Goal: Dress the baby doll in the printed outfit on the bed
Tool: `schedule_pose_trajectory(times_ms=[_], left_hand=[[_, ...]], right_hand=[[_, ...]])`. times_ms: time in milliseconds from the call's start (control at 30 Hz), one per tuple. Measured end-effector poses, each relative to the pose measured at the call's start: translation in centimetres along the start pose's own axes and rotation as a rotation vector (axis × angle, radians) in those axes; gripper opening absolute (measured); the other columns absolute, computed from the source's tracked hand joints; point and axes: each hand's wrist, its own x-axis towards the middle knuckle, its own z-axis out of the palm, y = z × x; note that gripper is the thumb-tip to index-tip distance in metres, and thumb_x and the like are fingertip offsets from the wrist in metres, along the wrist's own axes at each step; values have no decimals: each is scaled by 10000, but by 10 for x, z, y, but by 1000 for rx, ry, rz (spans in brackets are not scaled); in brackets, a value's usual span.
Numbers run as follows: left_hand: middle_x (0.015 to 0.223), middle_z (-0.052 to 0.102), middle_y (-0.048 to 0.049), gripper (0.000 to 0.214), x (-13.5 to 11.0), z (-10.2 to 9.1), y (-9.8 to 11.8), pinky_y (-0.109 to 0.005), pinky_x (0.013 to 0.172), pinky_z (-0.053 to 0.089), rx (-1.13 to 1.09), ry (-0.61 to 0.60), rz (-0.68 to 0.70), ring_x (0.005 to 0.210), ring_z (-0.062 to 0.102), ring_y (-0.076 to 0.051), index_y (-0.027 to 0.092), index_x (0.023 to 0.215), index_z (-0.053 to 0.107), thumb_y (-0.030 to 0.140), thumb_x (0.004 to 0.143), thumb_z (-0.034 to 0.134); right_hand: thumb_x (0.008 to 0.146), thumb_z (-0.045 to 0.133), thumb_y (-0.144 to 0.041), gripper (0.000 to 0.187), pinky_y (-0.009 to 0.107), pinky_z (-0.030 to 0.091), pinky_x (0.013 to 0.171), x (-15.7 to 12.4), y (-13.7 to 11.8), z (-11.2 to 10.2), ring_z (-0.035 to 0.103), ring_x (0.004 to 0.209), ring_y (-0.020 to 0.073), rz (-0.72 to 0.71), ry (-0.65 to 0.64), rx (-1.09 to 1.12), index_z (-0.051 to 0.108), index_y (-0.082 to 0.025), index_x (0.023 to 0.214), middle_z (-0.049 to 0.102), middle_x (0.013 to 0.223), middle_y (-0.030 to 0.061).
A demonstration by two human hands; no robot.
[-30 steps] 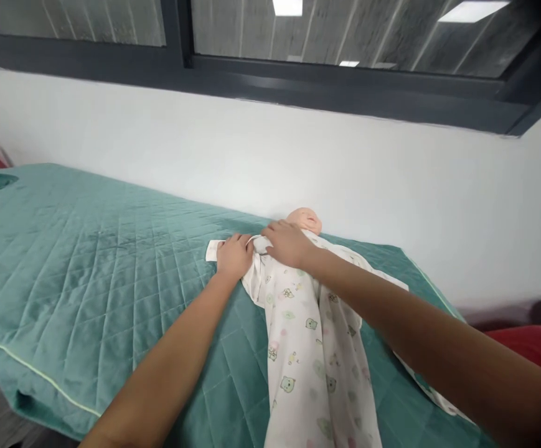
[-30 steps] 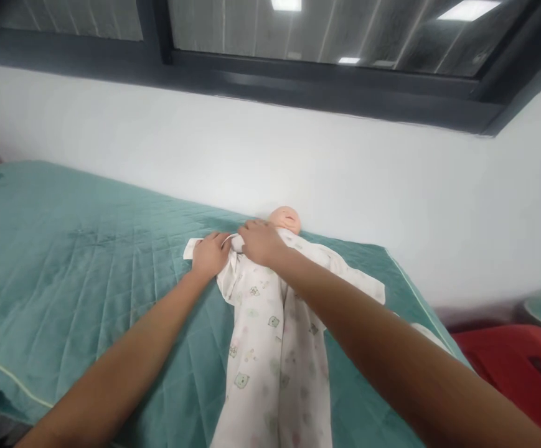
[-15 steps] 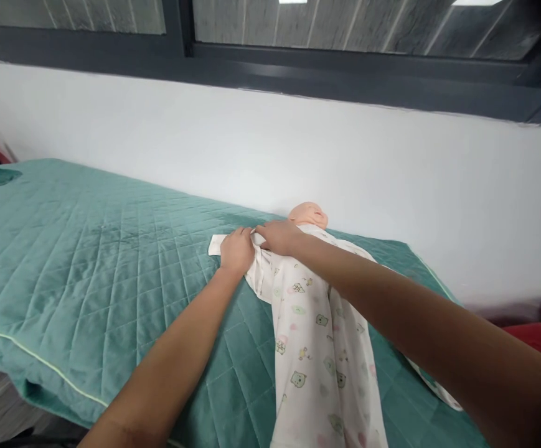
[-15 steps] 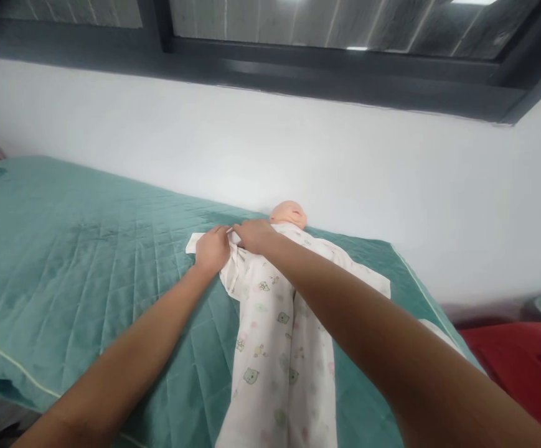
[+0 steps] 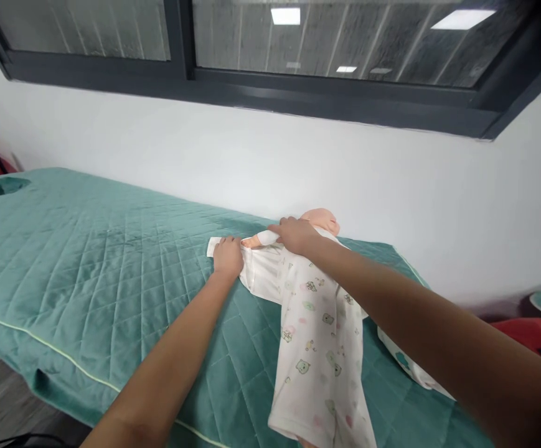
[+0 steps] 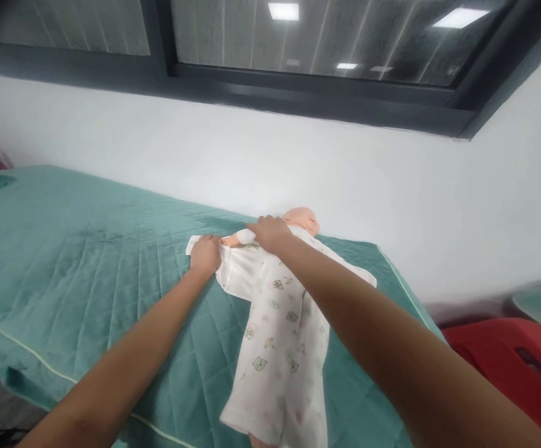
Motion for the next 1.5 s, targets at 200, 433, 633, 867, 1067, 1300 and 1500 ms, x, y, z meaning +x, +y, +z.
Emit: schedule_pose_trajectory(times_ms=[200, 433, 633, 867, 1067, 1300, 1500], left_hand=[[1121, 619, -142, 349, -1, 2, 2, -412, 903, 427, 49, -19, 26, 1107, 542, -282, 192, 1080, 658, 81, 887, 389], [1173, 587, -140, 333, 0, 7, 2, -447, 897, 420, 75, -19, 49, 1112, 508, -297, 200, 1089, 659, 122, 907, 392], [1193, 599, -134, 345, 3, 9, 0, -455, 915, 428, -25, -13, -52, 1126, 531, -301, 215, 1158, 626, 156, 916, 387], [1410, 508, -119, 508, -3, 9, 10, -476, 1084, 336, -60, 122, 148, 1326, 411, -276, 198, 1406, 424, 177, 899, 444], [1391, 535, -101, 462, -2, 12, 15, -473, 1121, 289, 44, 123, 245, 1253, 479, -254, 217, 1423, 409, 273, 964, 418], [1292, 596, -112, 399, -3, 15, 14, -486, 1062, 337, 120, 145, 185, 1166, 537, -281, 228, 1352, 483, 269, 959, 426], [1299, 596, -115, 386, -5, 16, 17, -494, 1068, 326, 137, 176, 136, 1180, 530, -290, 215, 1335, 493, 255, 961, 409]], right_hand=[[925, 523, -305, 290, 345, 392, 732, 1, -1, -9, 579, 936, 262, -7, -34, 2, 598, -269, 1203, 612, 1056, 106], [929, 520, -326, 317, 335, 393, 714, 9, 15, -6, 576, 927, 258, 15, -48, 36, 581, -272, 1235, 608, 1067, 104], [936, 507, -342, 346, 353, 407, 767, 10, 14, 4, 573, 1009, 279, 48, 0, 101, 553, -275, 1271, 603, 1144, 118], [893, 565, -325, 304, 329, 445, 716, 27, -13, 13, 629, 925, 267, -25, -55, 147, 595, -260, 1189, 643, 1086, 102], [882, 589, -331, 413, 357, 480, 798, 28, -13, 23, 625, 1040, 298, -75, -17, 234, 564, -257, 1288, 653, 1159, 109], [966, 419, -319, 328, 354, 432, 981, -24, 48, 37, 597, 1125, 232, -85, 349, 617, 623, -198, 1193, 657, 1231, 79], [965, 387, -341, 341, 364, 446, 961, -90, 91, 80, 580, 1105, 260, 378, 433, 565, 576, -159, 1184, 630, 1201, 128]])
